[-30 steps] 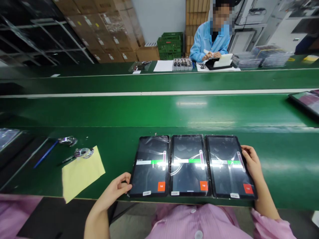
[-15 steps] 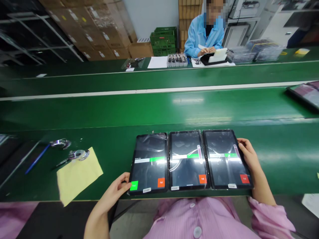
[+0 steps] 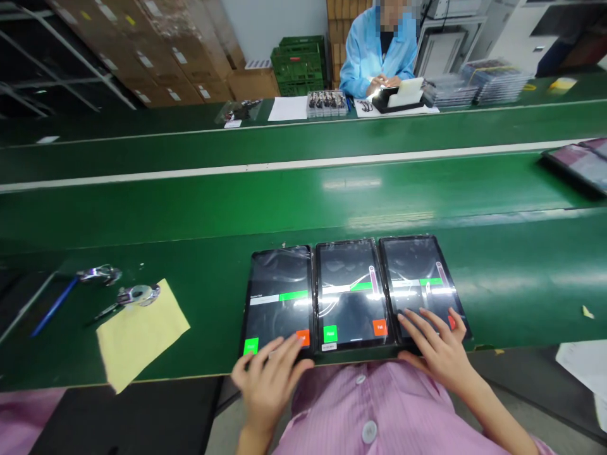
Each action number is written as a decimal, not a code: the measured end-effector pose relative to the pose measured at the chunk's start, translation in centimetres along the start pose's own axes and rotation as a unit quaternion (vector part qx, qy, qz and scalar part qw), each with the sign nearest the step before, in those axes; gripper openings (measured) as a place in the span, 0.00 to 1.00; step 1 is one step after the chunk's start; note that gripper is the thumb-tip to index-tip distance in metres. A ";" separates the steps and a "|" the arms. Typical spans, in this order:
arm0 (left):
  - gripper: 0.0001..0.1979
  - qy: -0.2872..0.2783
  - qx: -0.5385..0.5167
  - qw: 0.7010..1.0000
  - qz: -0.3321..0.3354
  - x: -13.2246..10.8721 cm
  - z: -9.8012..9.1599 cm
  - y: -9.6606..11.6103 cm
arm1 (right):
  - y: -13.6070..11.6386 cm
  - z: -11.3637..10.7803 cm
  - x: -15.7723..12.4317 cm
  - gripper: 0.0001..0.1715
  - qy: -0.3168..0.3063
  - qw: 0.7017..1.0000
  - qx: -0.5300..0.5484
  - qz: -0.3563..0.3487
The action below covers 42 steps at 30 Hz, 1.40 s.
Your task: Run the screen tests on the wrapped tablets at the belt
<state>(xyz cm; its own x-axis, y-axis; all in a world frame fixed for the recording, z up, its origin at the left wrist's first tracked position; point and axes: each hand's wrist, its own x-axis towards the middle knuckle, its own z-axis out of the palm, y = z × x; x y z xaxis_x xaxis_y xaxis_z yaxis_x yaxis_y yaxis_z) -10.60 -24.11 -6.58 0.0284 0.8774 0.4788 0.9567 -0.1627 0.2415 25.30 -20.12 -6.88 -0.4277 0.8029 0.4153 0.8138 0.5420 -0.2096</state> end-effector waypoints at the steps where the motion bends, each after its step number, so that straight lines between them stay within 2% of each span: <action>1: 0.11 0.045 -0.005 0.997 0.065 0.2 0.8 1.5 | -0.2 0.4 -0.3 0.31 0.017 1.000 -0.018 -0.002; 2: 0.12 0.085 -0.010 0.990 0.108 0.5 1.5 2.7 | -0.3 0.8 -0.4 0.29 0.033 0.999 -0.034 -0.002; 4: 0.16 0.122 -0.012 0.983 0.135 1.1 2.5 4.0 | -0.3 1.5 -0.7 0.27 0.055 0.997 -0.062 -0.002; 9: 0.30 0.090 0.006 0.988 0.123 2.4 2.5 3.9 | -0.6 2.6 -0.8 0.23 0.091 0.992 -0.081 0.008; 13: 0.35 0.057 0.002 0.989 0.134 2.9 1.9 3.9 | -1.2 2.6 -0.6 0.23 0.088 0.993 -0.075 0.021; 23: 0.34 -0.022 -0.008 0.991 0.130 3.5 1.8 3.8 | -1.3 1.5 0.3 0.20 0.045 0.992 -0.112 -0.026; 27: 0.32 -0.047 -0.027 0.990 0.130 3.7 1.7 3.5 | -1.2 1.2 0.7 0.20 0.050 0.993 -0.098 -0.036; 36: 0.34 -0.060 -0.026 0.989 0.131 3.5 1.8 3.4 | -0.6 1.0 1.2 0.20 0.043 0.996 -0.073 -0.032; 42: 0.32 -0.055 -0.024 0.991 0.119 3.3 2.0 3.6 | -0.3 1.9 0.4 0.22 0.080 0.994 -0.070 -0.004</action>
<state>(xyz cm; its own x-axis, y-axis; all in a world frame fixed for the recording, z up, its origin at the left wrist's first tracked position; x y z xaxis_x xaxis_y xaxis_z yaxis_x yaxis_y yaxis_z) -6.51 -20.94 -5.83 0.2850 0.8549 0.4335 0.9042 -0.3899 0.1745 24.14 -19.46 -8.28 -0.3750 0.7435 0.5537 0.8622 0.4992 -0.0863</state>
